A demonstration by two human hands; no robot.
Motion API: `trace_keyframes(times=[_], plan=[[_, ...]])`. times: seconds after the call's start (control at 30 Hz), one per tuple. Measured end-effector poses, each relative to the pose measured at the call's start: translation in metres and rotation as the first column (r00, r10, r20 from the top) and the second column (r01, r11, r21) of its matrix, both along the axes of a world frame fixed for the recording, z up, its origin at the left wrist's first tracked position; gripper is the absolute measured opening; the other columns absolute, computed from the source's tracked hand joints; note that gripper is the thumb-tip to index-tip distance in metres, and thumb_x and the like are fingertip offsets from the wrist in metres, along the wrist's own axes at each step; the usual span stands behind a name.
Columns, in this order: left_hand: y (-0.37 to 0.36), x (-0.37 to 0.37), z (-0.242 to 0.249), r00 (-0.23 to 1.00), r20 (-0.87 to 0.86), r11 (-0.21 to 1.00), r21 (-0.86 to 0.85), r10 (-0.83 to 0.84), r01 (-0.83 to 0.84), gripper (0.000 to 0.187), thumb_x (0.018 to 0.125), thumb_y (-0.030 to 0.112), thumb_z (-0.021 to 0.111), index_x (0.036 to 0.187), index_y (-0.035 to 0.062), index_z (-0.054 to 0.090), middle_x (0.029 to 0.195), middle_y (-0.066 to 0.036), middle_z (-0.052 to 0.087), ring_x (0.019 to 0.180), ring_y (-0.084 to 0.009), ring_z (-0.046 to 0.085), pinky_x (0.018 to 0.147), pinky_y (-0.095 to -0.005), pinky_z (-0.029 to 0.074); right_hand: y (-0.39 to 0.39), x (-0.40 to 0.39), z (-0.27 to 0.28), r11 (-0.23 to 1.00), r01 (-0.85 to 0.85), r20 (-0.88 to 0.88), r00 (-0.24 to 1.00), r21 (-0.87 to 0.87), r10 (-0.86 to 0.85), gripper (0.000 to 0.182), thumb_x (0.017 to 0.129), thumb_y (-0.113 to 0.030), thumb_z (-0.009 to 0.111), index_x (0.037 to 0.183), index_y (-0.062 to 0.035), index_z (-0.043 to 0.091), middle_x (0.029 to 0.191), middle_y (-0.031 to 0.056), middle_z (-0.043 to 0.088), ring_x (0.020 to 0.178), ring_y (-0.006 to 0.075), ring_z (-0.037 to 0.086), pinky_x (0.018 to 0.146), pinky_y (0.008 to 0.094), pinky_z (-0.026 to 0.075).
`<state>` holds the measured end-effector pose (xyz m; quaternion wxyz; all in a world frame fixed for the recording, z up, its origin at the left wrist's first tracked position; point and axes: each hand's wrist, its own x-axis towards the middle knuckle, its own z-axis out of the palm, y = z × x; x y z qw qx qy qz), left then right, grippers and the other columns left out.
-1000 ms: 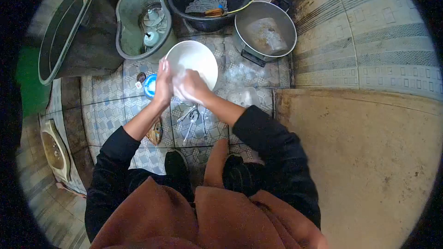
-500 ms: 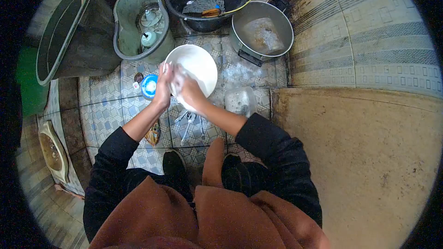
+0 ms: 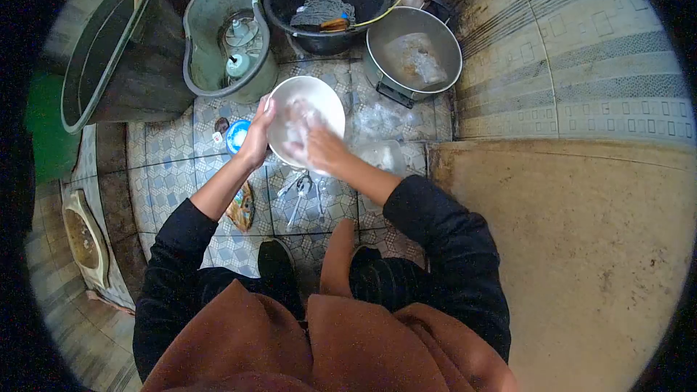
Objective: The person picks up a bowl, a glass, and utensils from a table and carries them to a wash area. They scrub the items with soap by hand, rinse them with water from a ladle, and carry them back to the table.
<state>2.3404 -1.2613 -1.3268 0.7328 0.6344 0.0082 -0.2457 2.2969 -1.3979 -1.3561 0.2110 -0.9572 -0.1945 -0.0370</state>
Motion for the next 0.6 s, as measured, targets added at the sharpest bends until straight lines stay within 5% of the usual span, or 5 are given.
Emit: trace_keyframes(times=[0.07,0.2,0.37,0.43,0.6], plan=[[0.001,0.005,-0.015,0.999,-0.037,1.000,0.024,0.007,-0.006,0.047,0.083,0.038,0.039,0.116,0.0038,0.034,0.109,-0.014,0.044,0.103,-0.0204,0.041,0.088,-0.0304,0.032,0.014,-0.005,0.016,0.831,0.091,-0.355,0.926,0.549,0.133,0.070,0.072,-0.031,0.054,0.126,-0.0015,0.020,0.128,0.0181,0.022,0.118,0.0386,0.019,0.095,0.0396,0.024],[0.008,0.011,-0.002,0.941,-0.337,0.999,-0.031,-0.002,-0.009,0.045,0.081,0.037,0.042,0.112,0.0042,0.037,0.102,-0.013,0.047,0.092,-0.0197,0.049,0.075,-0.0319,0.043,0.022,0.003,0.028,0.920,0.075,-0.451,0.885,0.385,0.117,0.071,0.069,-0.022,0.060,0.124,0.0003,0.021,0.113,0.0232,0.041,0.104,0.0314,0.043,0.087,0.0369,0.035],[0.009,0.009,-0.013,0.971,-0.232,0.965,-0.237,0.055,-0.111,0.063,0.079,0.058,0.029,0.113,0.0055,0.039,0.104,-0.012,0.049,0.092,-0.0196,0.051,0.081,-0.0339,0.041,0.013,0.002,0.056,0.776,0.175,-0.375,0.923,0.605,0.084,0.054,0.060,-0.007,0.061,0.110,0.0031,0.042,0.087,0.0186,0.057,0.081,0.0294,0.057,0.071,0.0316,0.045],[0.012,0.008,-0.024,0.908,-0.418,0.903,-0.400,-0.029,-0.155,0.061,0.080,0.054,0.033,0.115,0.0051,0.038,0.111,-0.011,0.047,0.101,-0.0229,0.046,0.089,-0.0375,0.034,0.007,0.006,0.048,0.441,0.310,-0.439,0.870,0.842,0.226,0.050,0.059,-0.005,0.064,0.105,0.0031,0.046,0.086,0.0117,0.058,0.081,0.0201,0.057,0.070,0.0296,0.045],[0.018,0.001,-0.041,0.863,-0.493,0.839,-0.510,-0.107,-0.188,0.062,0.079,0.052,0.038,0.119,0.0055,0.035,0.118,-0.012,0.041,0.109,-0.0266,0.039,0.094,-0.0412,0.027,-0.024,0.005,0.038,-0.055,0.666,-0.602,0.705,0.744,0.375,0.041,0.067,-0.008,0.064,0.103,0.0020,0.047,0.091,0.0061,0.056,0.082,0.0144,0.054,0.071,0.0272,0.044]])
